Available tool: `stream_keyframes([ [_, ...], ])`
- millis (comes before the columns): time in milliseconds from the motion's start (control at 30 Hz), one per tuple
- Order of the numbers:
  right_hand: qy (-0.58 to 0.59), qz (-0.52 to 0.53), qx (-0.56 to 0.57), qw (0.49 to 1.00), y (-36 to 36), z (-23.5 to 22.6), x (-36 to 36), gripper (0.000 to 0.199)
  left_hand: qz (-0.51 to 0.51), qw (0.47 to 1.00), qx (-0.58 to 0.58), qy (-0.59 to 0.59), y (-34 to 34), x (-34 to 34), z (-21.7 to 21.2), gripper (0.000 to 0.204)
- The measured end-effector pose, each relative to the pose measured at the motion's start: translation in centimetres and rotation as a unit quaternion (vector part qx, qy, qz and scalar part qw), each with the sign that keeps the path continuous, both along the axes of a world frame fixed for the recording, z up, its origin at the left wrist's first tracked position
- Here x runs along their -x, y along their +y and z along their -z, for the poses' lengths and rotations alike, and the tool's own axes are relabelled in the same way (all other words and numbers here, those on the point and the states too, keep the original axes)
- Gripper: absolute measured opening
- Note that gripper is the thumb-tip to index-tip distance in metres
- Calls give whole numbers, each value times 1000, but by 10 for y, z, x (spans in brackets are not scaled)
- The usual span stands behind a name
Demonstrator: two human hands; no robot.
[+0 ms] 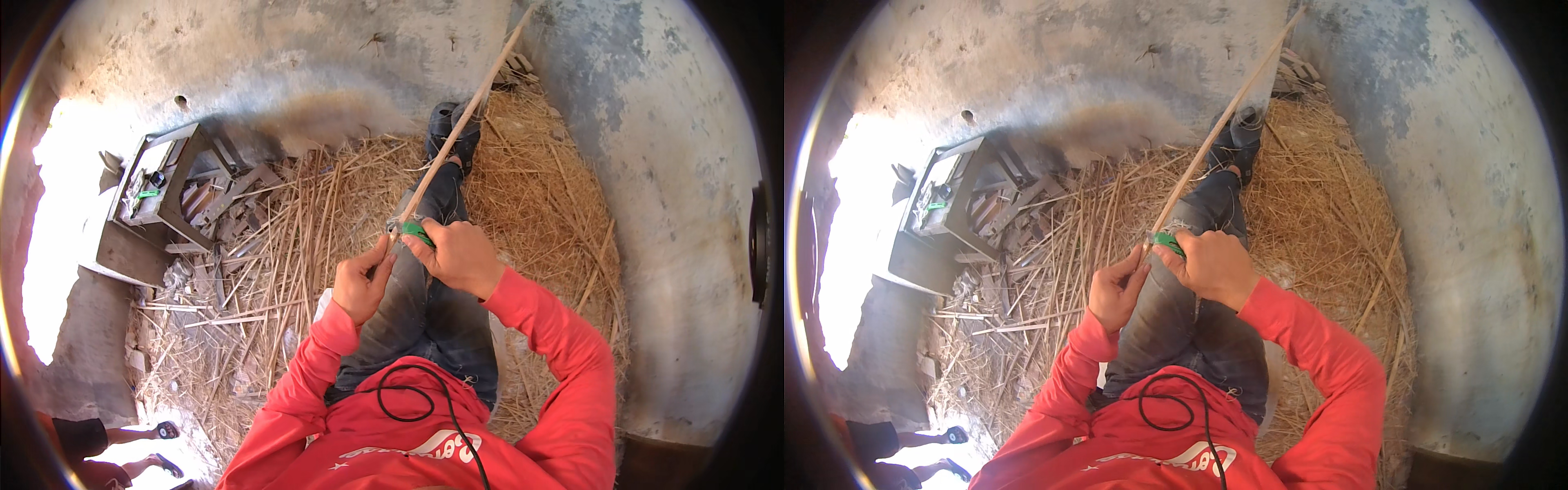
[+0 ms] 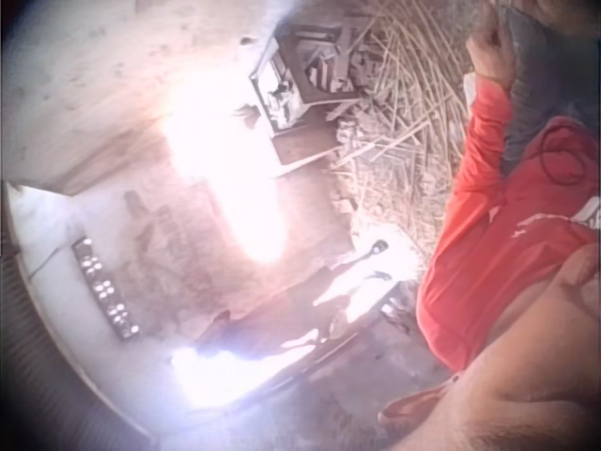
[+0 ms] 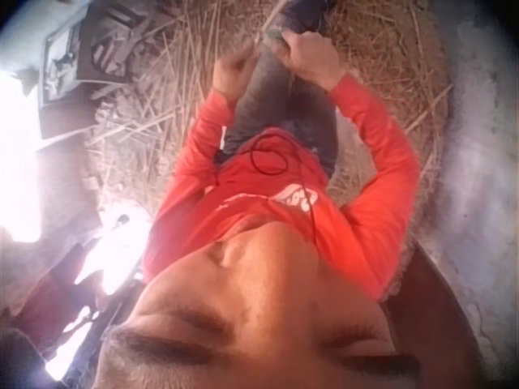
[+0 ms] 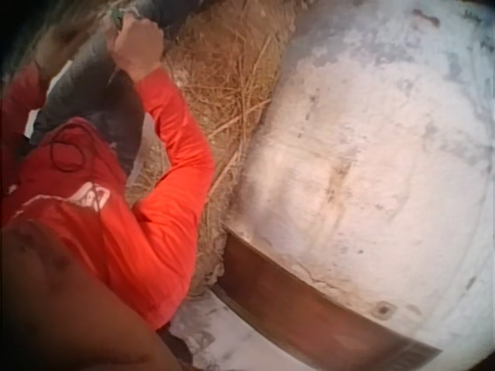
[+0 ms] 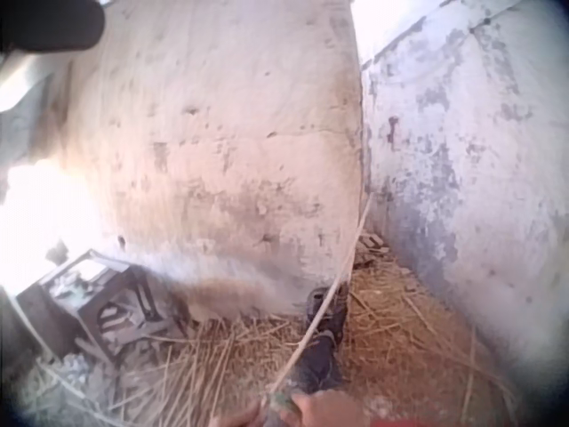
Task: The person uses a small green folding knife to shave thin strips of wood from a long, thin stick while sitting on a straw-covered floor. The person repeatedly runs the blade along the stick, removing bark and smoothing the surface.
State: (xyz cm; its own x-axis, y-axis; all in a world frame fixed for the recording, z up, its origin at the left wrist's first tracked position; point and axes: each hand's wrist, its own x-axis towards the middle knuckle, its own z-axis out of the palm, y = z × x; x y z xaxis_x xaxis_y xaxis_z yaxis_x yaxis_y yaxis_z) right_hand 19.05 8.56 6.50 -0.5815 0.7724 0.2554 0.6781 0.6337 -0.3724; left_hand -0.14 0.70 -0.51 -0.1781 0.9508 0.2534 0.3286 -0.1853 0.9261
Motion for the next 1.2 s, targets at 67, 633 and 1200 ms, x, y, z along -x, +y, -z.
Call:
stream_keyframes([
  [67, -13, -14, -7, 1000, 3, 6, 3, 58, -20, 999, -38, 8, -3, -1, 9, 37],
  [633, 123, 374, -72, 916, 158, -8, -203, 81, 40, 986, 151, 62, -98, 71, 36, 38],
  [1200, 213, 163, 35, 963, 96, -24, -104, 59, 21, 992, 115, 52, -81, 62, 30, 38],
])
